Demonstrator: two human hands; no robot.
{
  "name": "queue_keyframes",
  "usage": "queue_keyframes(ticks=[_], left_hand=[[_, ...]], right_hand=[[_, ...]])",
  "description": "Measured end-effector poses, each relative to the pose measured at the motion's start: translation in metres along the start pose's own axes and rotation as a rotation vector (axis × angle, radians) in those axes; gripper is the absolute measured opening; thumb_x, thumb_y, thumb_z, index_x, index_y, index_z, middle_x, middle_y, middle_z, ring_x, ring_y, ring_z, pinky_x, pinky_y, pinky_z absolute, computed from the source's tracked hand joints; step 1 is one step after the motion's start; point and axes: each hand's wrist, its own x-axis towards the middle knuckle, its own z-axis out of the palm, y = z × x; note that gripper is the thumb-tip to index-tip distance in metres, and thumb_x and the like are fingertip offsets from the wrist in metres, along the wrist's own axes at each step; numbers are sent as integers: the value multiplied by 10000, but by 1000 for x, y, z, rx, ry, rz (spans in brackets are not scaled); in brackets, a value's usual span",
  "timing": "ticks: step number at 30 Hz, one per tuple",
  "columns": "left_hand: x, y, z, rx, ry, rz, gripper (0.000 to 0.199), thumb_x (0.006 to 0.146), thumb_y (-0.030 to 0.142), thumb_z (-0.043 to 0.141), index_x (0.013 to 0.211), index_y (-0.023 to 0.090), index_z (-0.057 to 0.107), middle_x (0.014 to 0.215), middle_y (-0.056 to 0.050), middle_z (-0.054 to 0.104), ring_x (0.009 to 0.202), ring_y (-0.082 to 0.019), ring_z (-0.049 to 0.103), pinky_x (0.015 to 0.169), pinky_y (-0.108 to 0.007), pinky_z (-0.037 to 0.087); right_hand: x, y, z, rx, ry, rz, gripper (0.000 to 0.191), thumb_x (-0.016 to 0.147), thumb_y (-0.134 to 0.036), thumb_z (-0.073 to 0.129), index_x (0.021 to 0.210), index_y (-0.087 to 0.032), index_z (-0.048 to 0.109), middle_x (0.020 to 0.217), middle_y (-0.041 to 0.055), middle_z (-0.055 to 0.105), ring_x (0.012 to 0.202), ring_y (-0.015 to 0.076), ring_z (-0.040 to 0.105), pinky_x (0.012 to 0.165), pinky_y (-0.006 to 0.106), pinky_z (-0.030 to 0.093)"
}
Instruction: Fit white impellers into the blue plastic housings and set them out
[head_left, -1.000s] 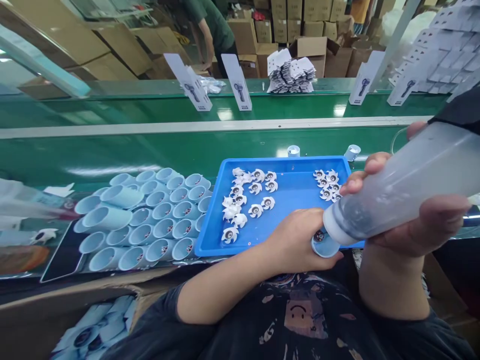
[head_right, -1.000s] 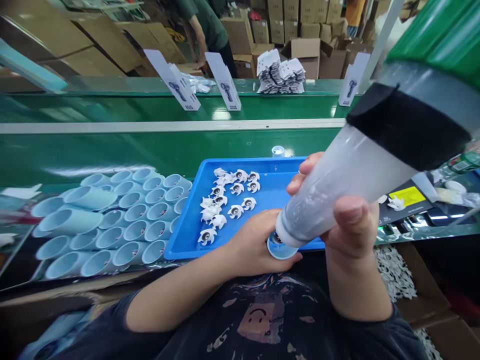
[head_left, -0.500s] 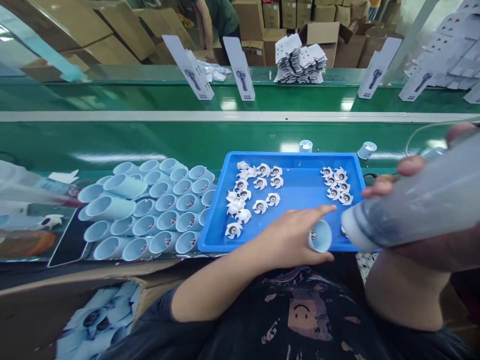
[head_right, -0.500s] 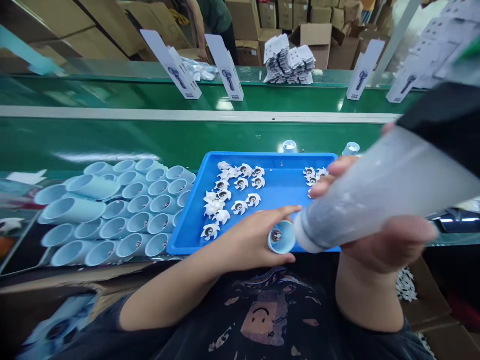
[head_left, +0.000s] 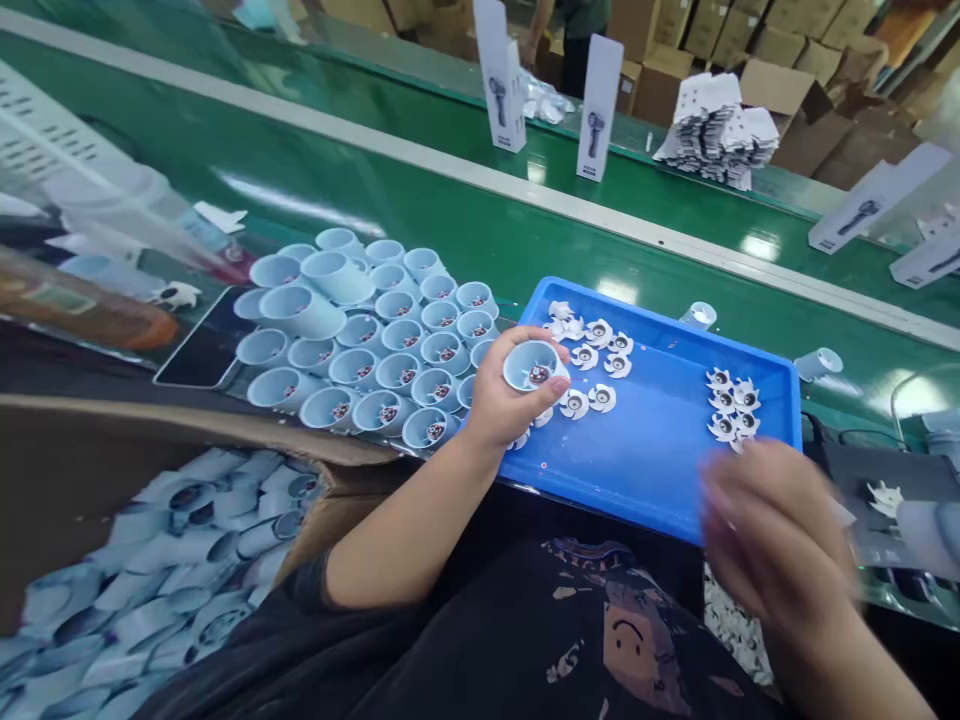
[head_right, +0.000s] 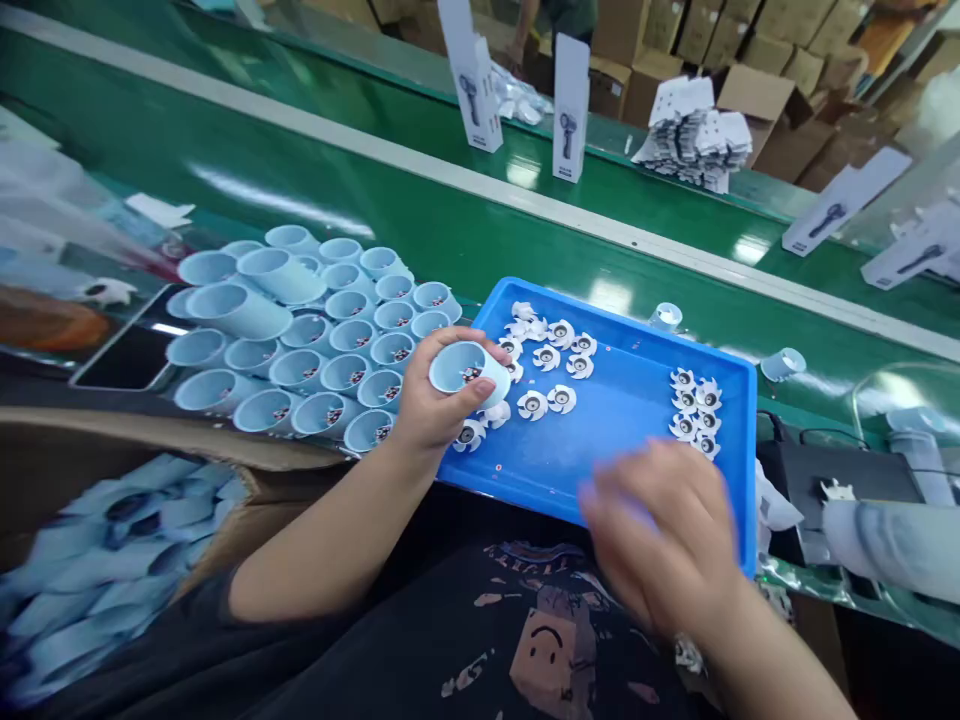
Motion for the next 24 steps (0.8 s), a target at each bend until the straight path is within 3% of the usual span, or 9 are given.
queue_keyframes(ticks=[2,4,7,9,13,15,18,21,24], left_hand=[[0,1,2,-23,34,35,502,676,459,793,1021,204,533,878,-28,688,794,-177,662,744,-328,534],[1,2,2,-60,72,58,505,690,481,778,1026,207,519,877,-27,680,809,-179,660,757,-335,533],[2,1,3,-131,99,78,512,708,509,758,1034,205,505,873,-24,669,816,-173,656,781,-336,528],[2,1,4,-175,106,82,523,705,513,761,1037,203,501,875,-25,664,821,-168,652,798,-333,523],[1,5,7,-270,108,70,531,690,500,778,1031,200,503,887,-31,662,827,-169,643,795,-329,523],[0,8,8,-321,81,43,529,687,493,782,1031,199,509,887,-35,659,815,-171,637,766,-325,526],[-2,14,9,-374,47,1,528,684,487,785,1036,199,517,881,-36,651,809,-176,632,750,-329,526],[-4,19,9,-393,18,-27,525,686,486,784,1037,200,519,886,-38,652,823,-183,635,782,-344,527],[-5,21,7,-392,-15,-64,527,680,484,789,1035,205,518,893,-39,656,815,-183,637,781,-346,531]], right_hand=[[22,5,30,-246,-233,-78,246,949,-273,635,1164,-155,610,1158,97,568,1036,257,559,918,470,504],[47,17,61,-463,-396,-110,293,902,-150,644,1192,-177,615,1162,104,574,1028,283,560,915,484,493],[78,39,97,-680,-443,-91,314,886,-176,668,1196,-166,616,1152,148,550,1026,338,537,834,482,511],[89,47,107,-784,-442,-107,298,884,-253,695,1161,-170,624,1187,163,513,1045,349,514,815,471,511],[83,49,92,-880,-535,-301,247,878,-194,687,1115,-164,622,1233,144,497,1077,311,491,911,457,470],[70,47,73,-885,-664,-449,201,899,-101,615,1079,-187,633,1210,95,540,1099,277,492,1002,462,414],[48,45,45,-868,-844,-600,296,913,-30,530,1117,-221,629,1231,36,560,1142,247,485,1054,455,371],[31,45,27,-891,-870,-578,402,911,-21,515,1272,-192,558,1335,75,489,1191,283,452,1015,484,390],[21,46,23,-912,-847,-472,419,906,-41,539,1293,-200,554,1274,96,522,1095,284,513,899,444,454]])
